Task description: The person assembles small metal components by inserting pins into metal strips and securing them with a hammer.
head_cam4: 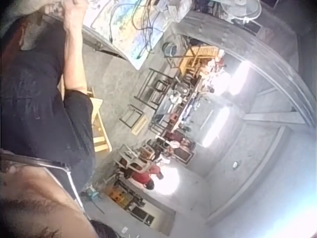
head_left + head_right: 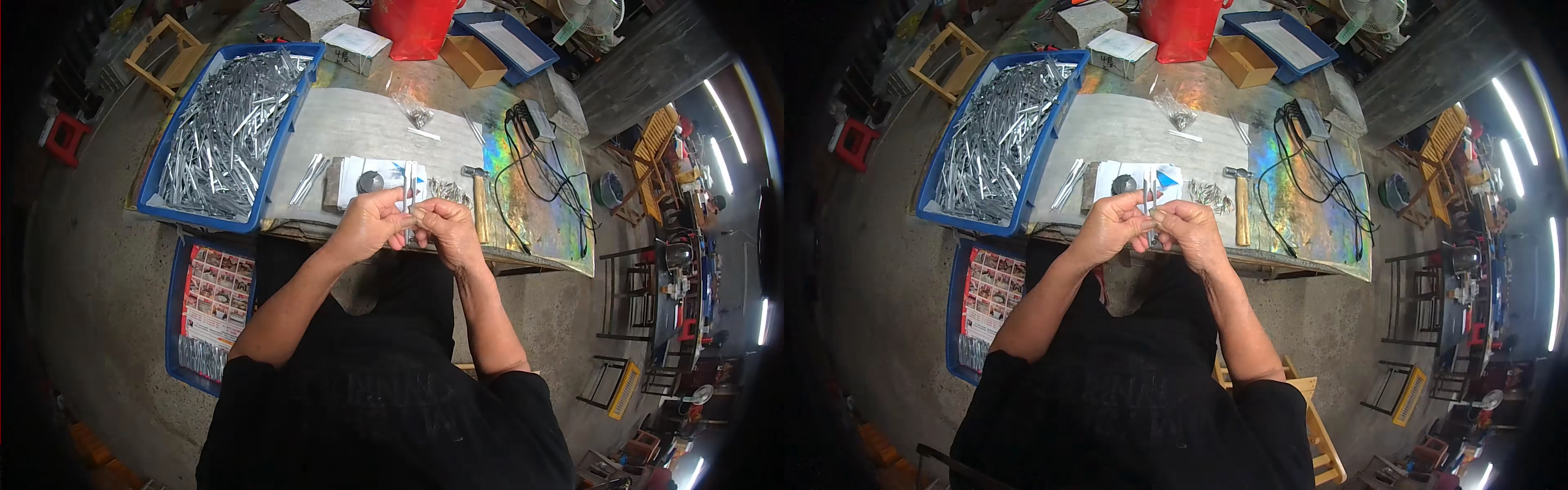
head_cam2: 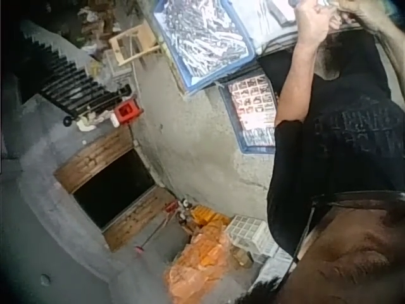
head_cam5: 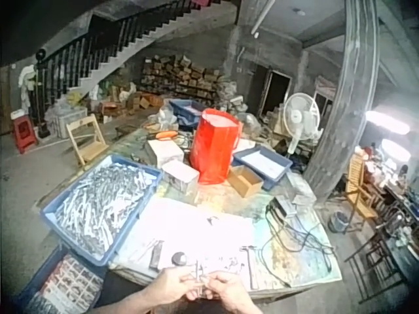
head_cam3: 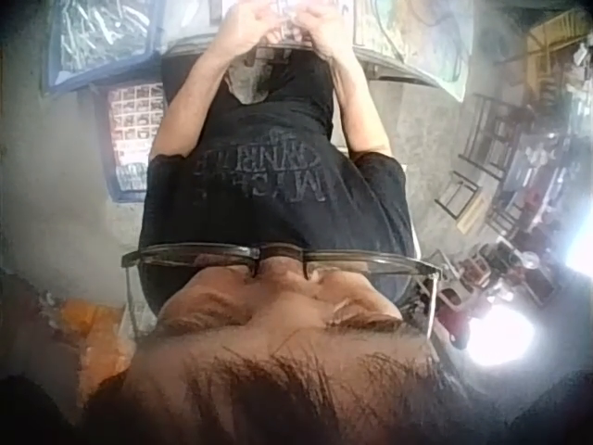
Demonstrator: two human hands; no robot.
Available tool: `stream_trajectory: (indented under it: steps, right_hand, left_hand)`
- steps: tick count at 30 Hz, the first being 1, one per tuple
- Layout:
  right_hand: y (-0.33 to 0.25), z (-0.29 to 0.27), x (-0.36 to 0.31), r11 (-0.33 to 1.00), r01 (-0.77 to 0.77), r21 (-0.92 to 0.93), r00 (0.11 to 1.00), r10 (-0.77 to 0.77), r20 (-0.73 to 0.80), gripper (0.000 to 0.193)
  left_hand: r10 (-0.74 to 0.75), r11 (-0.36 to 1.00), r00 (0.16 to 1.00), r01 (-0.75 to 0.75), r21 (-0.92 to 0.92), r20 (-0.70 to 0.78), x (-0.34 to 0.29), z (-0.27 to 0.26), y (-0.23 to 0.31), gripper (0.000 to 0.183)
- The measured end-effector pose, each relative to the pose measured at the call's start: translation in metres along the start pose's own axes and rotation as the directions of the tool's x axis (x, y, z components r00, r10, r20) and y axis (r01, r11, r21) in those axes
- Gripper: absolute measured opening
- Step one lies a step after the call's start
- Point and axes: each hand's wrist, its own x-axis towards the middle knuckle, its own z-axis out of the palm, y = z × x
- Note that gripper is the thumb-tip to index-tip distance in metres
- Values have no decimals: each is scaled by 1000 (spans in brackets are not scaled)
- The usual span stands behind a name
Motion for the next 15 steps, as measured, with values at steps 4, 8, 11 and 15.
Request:
stream_trajectory:
  steps: [4, 8, 11, 15]
  right_hand:
    - [1, -2, -3, 1000, 6, -2, 1000, -6, -20, 12]
    - [4, -6, -4, 1000, -6, 24, 1000, 7, -25, 12]
    - [4, -6, -5, 1000, -8, 28, 999, 9, -39, 12]
    - [7, -8, -5, 999, -7, 35, 999, 8, -40, 11]
  left_hand:
    - [-6, 1000, 1000, 5, 25, 28, 2, 0, -2, 26]
    - [-30, 1000, 998, 30, 7, 49, 3, 3, -3, 29]
    - [-29, 999, 998, 27, 25, 54, 4, 3, -6, 27]
    - [-17, 1000, 997, 17, 1, 75, 5, 5, -7, 26]
